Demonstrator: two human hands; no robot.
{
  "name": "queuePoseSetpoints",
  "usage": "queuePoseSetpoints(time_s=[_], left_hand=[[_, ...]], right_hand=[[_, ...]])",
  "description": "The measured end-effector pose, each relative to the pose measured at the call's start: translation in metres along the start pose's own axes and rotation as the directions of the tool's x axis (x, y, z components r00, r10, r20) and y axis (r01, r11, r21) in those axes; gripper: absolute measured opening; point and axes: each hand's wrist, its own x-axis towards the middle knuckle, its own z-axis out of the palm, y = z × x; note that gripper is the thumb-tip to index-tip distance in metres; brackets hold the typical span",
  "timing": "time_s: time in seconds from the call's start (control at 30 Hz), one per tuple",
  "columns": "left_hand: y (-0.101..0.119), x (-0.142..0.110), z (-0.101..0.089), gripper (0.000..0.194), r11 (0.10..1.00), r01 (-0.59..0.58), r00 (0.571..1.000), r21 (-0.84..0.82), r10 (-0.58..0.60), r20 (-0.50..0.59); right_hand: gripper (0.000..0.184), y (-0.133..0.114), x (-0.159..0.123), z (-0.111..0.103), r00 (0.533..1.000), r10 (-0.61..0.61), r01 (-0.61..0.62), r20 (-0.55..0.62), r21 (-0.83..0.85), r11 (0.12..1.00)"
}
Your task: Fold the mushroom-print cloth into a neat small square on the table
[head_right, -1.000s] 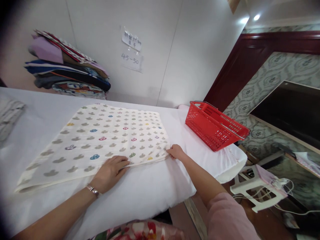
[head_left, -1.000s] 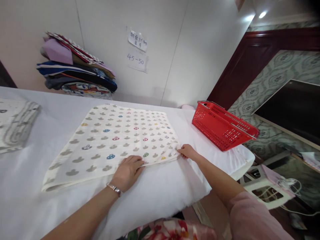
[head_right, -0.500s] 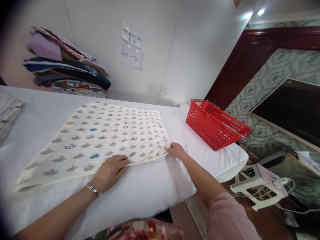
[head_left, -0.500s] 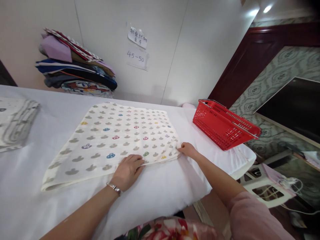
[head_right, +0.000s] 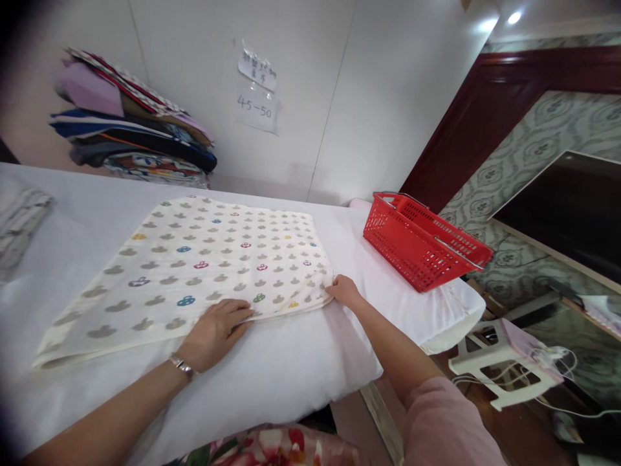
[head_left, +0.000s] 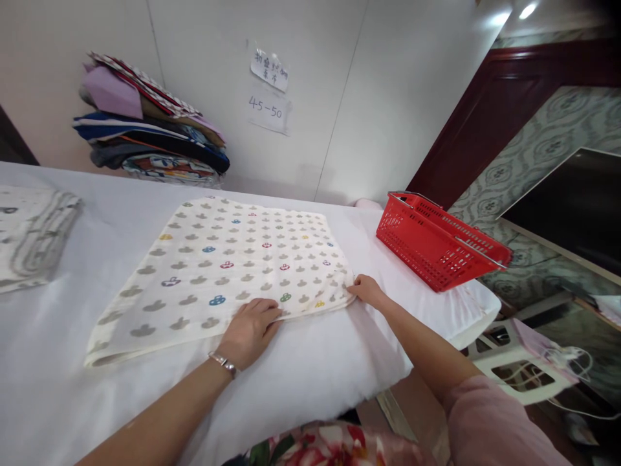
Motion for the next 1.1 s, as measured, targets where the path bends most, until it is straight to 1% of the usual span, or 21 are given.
queuePoseSetpoints(time_s=[0.2, 0.33, 0.7, 1.1], left_hand=[[0.0, 0.0, 0.0, 0.024, 1.0, 0.012, 1.0, 0.002, -0.012, 0.007], [0.001, -0.001, -0.001, 0.023, 1.0, 0.012, 1.0, -0.003, -0.012, 0.007], [0.005, 0.0, -0.004, 0.022, 0.999, 0.036, 0.999, -0.008, -0.035, 0.035], [0.004, -0.001, -0.003, 0.022, 0.999, 0.022, 1.0, -0.026, -0.022, 0.006]], right_hand=[[0.016, 0.0, -0.001, -0.001, 1.0, 0.001, -0.001, 0.003, 0.117, 0.993], [0.016, -0.001, -0.001, -0.001, 1.0, -0.003, 0.006, -0.015, 0.171, 0.985], [0.02, -0.003, -0.006, -0.008, 1.0, 0.026, -0.022, -0.013, 0.262, 0.965], [0.022, -0.008, -0.007, -0.012, 0.999, 0.038, -0.025, -0.029, 0.354, 0.935]])
